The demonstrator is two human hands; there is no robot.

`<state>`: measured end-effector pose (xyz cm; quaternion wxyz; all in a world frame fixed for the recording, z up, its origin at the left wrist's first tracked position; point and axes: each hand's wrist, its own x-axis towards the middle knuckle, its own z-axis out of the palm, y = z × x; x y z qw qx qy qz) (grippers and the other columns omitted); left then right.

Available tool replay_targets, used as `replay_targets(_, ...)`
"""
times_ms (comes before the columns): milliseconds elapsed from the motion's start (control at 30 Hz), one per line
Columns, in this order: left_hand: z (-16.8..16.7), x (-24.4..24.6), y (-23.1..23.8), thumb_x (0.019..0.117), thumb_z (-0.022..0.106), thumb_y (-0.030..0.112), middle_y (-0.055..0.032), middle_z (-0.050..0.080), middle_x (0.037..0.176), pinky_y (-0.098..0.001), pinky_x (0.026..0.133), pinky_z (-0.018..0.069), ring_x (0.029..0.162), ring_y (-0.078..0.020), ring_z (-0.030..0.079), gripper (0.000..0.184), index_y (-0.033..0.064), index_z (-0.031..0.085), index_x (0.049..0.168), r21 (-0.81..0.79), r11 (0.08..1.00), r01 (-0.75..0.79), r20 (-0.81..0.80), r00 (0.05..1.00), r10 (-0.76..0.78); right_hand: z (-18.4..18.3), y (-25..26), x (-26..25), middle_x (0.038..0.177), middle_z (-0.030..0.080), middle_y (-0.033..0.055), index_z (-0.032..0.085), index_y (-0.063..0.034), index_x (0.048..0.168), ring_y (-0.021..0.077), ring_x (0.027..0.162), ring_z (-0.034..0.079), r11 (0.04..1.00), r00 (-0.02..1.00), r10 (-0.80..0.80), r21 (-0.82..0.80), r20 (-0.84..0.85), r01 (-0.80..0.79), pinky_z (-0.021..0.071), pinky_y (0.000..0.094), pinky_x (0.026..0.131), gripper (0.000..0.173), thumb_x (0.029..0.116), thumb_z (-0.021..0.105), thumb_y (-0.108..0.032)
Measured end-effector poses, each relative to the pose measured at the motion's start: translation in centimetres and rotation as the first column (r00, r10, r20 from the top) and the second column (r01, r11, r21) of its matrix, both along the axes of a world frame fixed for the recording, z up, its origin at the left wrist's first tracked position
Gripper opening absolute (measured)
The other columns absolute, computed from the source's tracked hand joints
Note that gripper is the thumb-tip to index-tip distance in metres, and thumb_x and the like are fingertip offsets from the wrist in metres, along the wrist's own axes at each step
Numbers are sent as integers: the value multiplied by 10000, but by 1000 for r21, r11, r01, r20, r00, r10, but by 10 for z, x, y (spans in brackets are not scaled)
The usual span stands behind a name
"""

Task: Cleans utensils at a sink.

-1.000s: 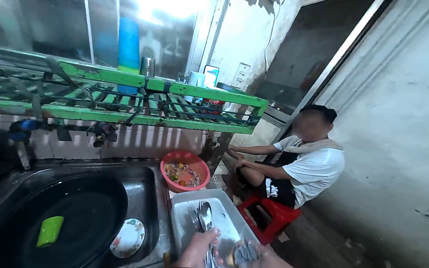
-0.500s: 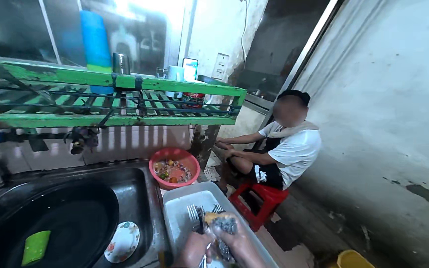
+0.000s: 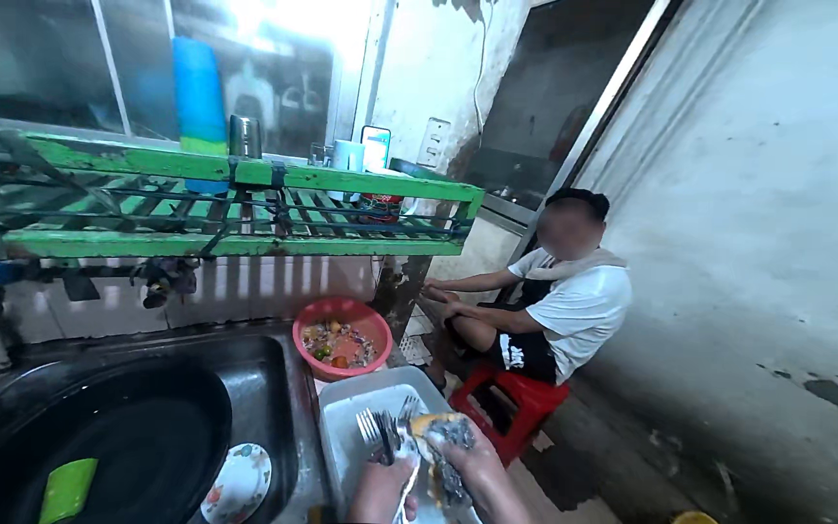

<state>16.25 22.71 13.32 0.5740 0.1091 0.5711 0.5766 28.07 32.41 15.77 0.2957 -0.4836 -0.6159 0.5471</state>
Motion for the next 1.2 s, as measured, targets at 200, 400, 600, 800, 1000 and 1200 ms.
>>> replay_targets(200, 2, 3, -1, 1004, 598, 54, -19, 529, 656, -240, 523, 478, 516, -87, 524, 167, -36, 553, 1137, -85, 996, -1, -159, 987, -13, -4, -17, -8, 1250, 652, 220, 479, 6, 1433, 280, 1116, 668, 996, 984, 89, -8, 155, -89, 544, 470, 979, 599, 909, 755, -87)
replay_targets(400, -1, 2, 4, 1019, 633, 128, -16, 511, 638, -238, 508, 453, 499, -91, 499, 159, -12, 557, 1020, -193, 981, -28, -189, 982, -9, -3, 4, -18, 1305, 645, 244, 471, -13, 1468, 350, 1214, 639, 982, 901, 122, 83, 416, -171, 489, 514, 1062, 594, 953, 729, -160)
replay_targets(600, -1, 2, 6, 1019, 623, 110, -14, 505, 622, -233, 485, 450, 476, -87, 489, 135, -1, 550, 991, -218, 976, -9, -186, 982, -32, -3, 21, -20, 1323, 639, 236, 477, -16, 1464, 358, 1240, 628, 965, 852, 134, 128, 507, -228, 479, 522, 1079, 574, 963, 702, -186)
replay_targets(800, 4, 2, -1, 1014, 609, 51, -67, 618, 761, -225, 495, 487, 500, -86, 535, 138, -40, 573, 1111, -39, 997, 68, -35, 997, -70, 4, 36, 0, 1358, 599, 242, 368, -23, 1532, 322, 1224, 619, 999, 980, 37, 4, 193, -38, 503, 509, 1038, 745, 952, 729, -321)
replay_targets(1000, 5, -1, -3, 1037, 570, 49, -37, 612, 768, -214, 519, 498, 520, -76, 541, 95, 3, 562, 1120, 22, 990, 140, -19, 990, -139, 0, 46, 17, 1162, 676, 195, 470, 53, 1426, 229, 985, 694, 978, 984, -130, 145, -125, 148, 586, 415, 877, 526, 983, 658, -160)
replay_targets(1200, 4, 2, 1, 1040, 565, 62, -10, 531, 647, -219, 501, 479, 484, -81, 503, 104, 19, 555, 946, -32, 998, 55, -18, 998, -55, -15, -2, -10, 1030, 688, 176, 503, 28, 1378, 229, 844, 696, 976, 964, -173, -166, -203, 140, 599, 421, 754, 458, 1000, 658, -179)
